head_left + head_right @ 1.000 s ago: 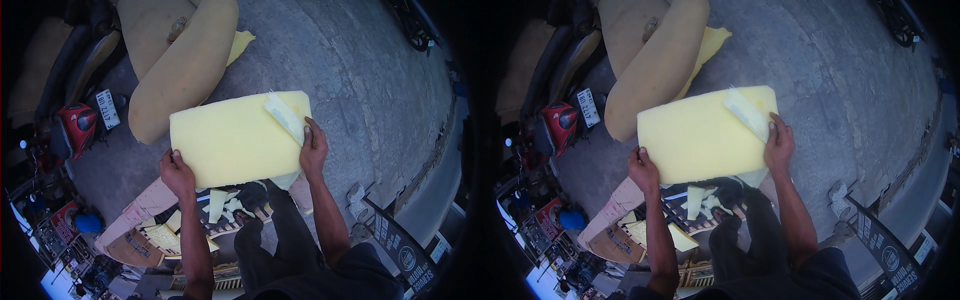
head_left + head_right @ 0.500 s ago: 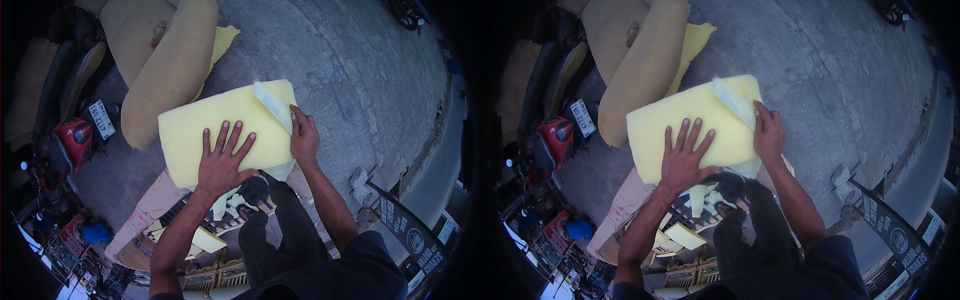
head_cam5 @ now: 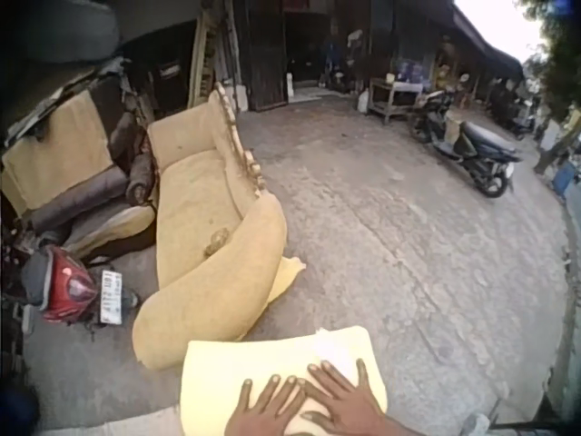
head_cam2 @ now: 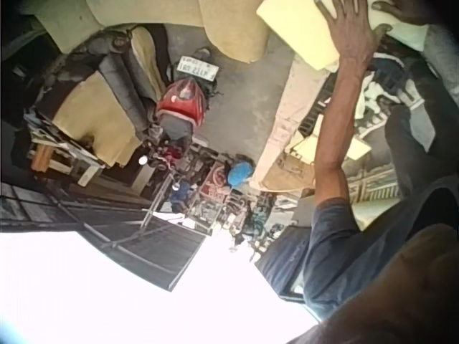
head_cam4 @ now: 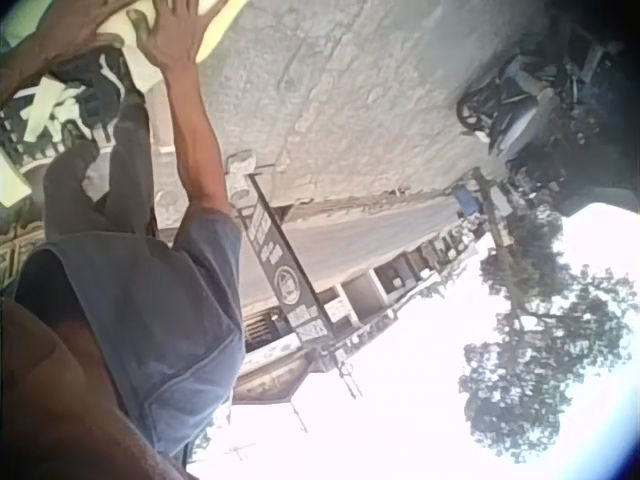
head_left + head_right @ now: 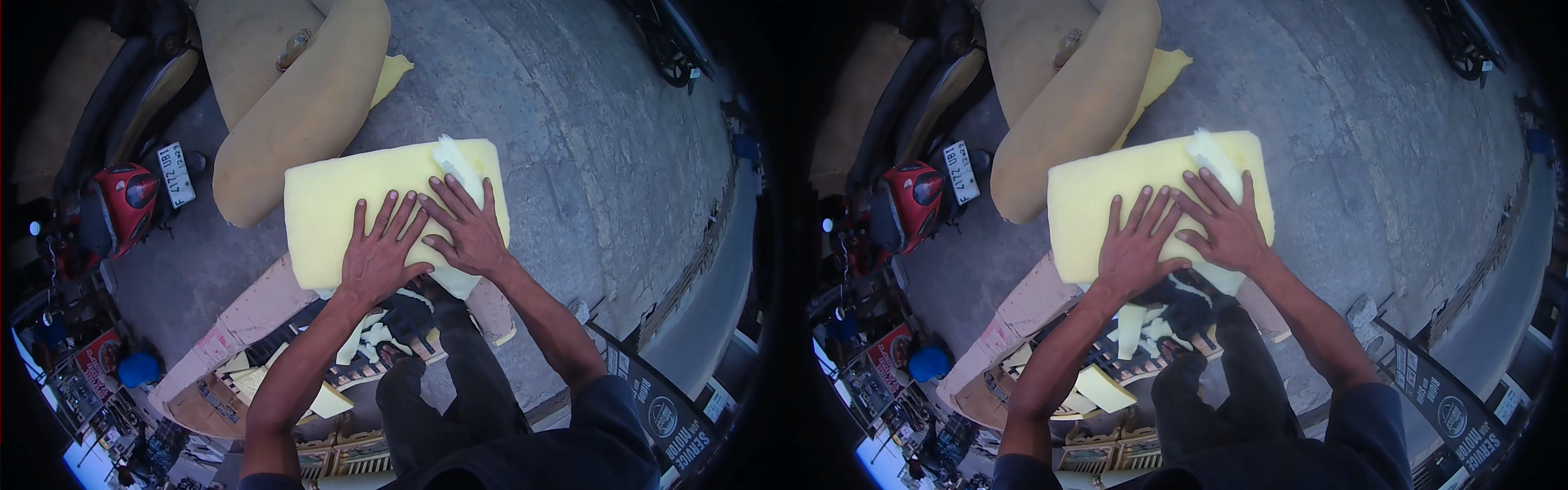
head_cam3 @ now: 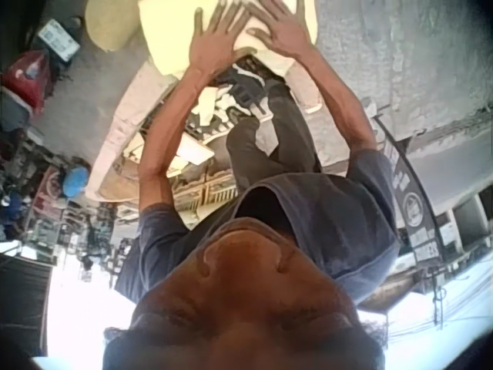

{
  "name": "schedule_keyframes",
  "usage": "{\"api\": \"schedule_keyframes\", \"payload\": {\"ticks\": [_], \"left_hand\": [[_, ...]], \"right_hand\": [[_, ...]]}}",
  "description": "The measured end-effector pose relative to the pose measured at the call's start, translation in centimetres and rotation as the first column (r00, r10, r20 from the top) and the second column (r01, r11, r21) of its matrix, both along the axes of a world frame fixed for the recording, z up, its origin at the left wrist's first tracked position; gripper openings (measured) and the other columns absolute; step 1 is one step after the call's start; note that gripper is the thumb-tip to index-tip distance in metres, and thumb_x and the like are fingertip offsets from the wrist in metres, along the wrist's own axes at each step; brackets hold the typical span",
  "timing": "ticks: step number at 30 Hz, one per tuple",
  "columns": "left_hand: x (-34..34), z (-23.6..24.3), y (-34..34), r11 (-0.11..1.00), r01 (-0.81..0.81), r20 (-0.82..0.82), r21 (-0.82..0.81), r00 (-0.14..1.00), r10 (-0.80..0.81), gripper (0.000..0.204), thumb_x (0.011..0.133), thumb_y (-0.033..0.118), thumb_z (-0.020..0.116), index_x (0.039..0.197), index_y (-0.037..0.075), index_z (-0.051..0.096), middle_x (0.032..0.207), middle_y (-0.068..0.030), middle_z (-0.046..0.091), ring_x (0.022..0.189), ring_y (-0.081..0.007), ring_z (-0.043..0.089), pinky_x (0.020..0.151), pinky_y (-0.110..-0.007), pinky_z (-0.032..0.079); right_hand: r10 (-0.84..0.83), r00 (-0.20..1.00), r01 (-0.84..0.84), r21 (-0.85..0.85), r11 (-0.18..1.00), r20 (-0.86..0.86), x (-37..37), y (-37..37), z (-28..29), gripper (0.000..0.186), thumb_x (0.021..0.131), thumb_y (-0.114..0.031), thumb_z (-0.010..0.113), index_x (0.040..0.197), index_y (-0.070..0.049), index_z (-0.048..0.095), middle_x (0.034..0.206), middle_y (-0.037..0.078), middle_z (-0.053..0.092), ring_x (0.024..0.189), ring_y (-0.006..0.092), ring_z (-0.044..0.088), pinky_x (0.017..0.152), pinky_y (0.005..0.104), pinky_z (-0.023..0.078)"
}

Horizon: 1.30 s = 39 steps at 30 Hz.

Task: The person cuts and shapes foam padding using a knife, then applies adhesive from a bottle to attach the foam pieces to the sofa frame.

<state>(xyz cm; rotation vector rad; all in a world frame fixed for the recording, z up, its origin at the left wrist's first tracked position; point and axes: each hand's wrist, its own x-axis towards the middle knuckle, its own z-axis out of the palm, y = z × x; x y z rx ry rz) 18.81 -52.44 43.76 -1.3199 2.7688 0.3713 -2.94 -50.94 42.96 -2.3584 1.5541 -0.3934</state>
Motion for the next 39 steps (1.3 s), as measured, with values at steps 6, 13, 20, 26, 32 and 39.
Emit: {"api": "schedule_keyframes", "payload": {"ticks": [6, 13, 20, 26, 32, 39], "left_hand": [[-0.4, 0.8, 0.4, 0.998, -0.056, -0.045, -0.001, 0.997, 0.056, 0.103, 0.078, 0.071, 0.073, 0.162, 0.025, 0.037, 0.171, -0.0024, 0.028, 0.159, -0.0295, 0.02, 0.119, -0.079, 0.008], [-0.4, 0.6, -0.1, 0.998, -0.046, -0.011, -0.036, 0.999, 0.046, 0.103, 0.077, 0.07, 0.074, 0.161, 0.022, 0.039, 0.17, -0.004, 0.03, 0.159, -0.0297, 0.021, 0.119, -0.078, 0.01], [-0.6, 0.2, 0.5, 0.997, -0.031, -0.02, -0.073, 0.999, 0.03, 0.1, 0.081, 0.073, 0.069, 0.16, 0.02, 0.041, 0.169, -0.0063, 0.033, 0.159, -0.0312, 0.021, 0.12, -0.076, 0.009], [-0.5, 0.3, 0.8, 0.997, -0.004, -0.037, -0.083, 0.999, 0.001, 0.097, 0.081, 0.074, 0.069, 0.159, 0.022, 0.043, 0.168, -0.0073, 0.033, 0.159, -0.031, 0.021, 0.121, -0.076, 0.006], [-0.4, 0.6, 1.0, 0.999, 0.026, -0.049, -0.047, 0.998, -0.028, 0.093, 0.081, 0.073, 0.069, 0.159, 0.029, 0.044, 0.169, -0.0046, 0.033, 0.159, -0.0299, 0.022, 0.121, -0.076, 0.007], [-0.7, -0.3, 0.4, 0.995, -0.033, -0.115, -0.089, 0.993, 0.023, 0.089, 0.079, 0.068, 0.074, 0.156, 0.032, 0.047, 0.167, -0.0032, 0.036, 0.156, -0.0301, 0.027, 0.118, -0.078, 0.015]], "right_hand": [[-0.667, 0.655, 0.484, 0.481, 0.731, 0.356, -1.5, 1.4, -2.5, 0.062, 0.106, -0.046, 0.051, 0.163, -0.023, 0.037, 0.166, 0.025, 0.03, 0.15, 0.0437, 0.038, 0.121, 0.0431, 0.036], [-0.77, 0.48, 0.484, 0.606, 0.631, 0.42, -3.9, 0.3, -4.2, 0.08, 0.097, -0.044, 0.071, 0.16, -0.01, 0.035, 0.142, 0.027, 0.06, 0.126, 0.0367, 0.064, 0.108, 0.0441, 0.05], [-0.833, 0.315, 0.685, 0.498, 0.531, 0.455, -4.6, -1.0, -3.4, 0.051, 0.095, -0.043, 0.075, 0.131, -0.008, 0.064, 0.097, 0.02, 0.078, 0.091, 0.0292, 0.077, 0.082, 0.0392, 0.058], [-0.864, 0.291, 0.713, 0.509, 0.482, 0.411, -5.5, -0.2, -2.8, 0.044, 0.097, -0.042, 0.073, 0.125, -0.008, 0.067, 0.098, 0.019, 0.078, 0.09, 0.0274, 0.077, 0.082, 0.0378, 0.058], [-0.869, 0.184, 0.702, 0.557, 0.444, 0.46, -5.2, 0.6, -3.7, 0.037, 0.1, -0.037, 0.07, 0.12, -0.006, 0.071, 0.095, 0.015, 0.077, 0.087, 0.0183, 0.072, 0.081, 0.0344, 0.056], [-0.908, 0.23, 0.489, 0.766, 0.418, 0.35, -5.4, -1.8, -8.1, 0.035, 0.102, -0.035, 0.066, 0.116, -0.004, 0.074, 0.094, 0.016, 0.076, 0.087, 0.0204, 0.07, 0.081, 0.0341, 0.054]]}}
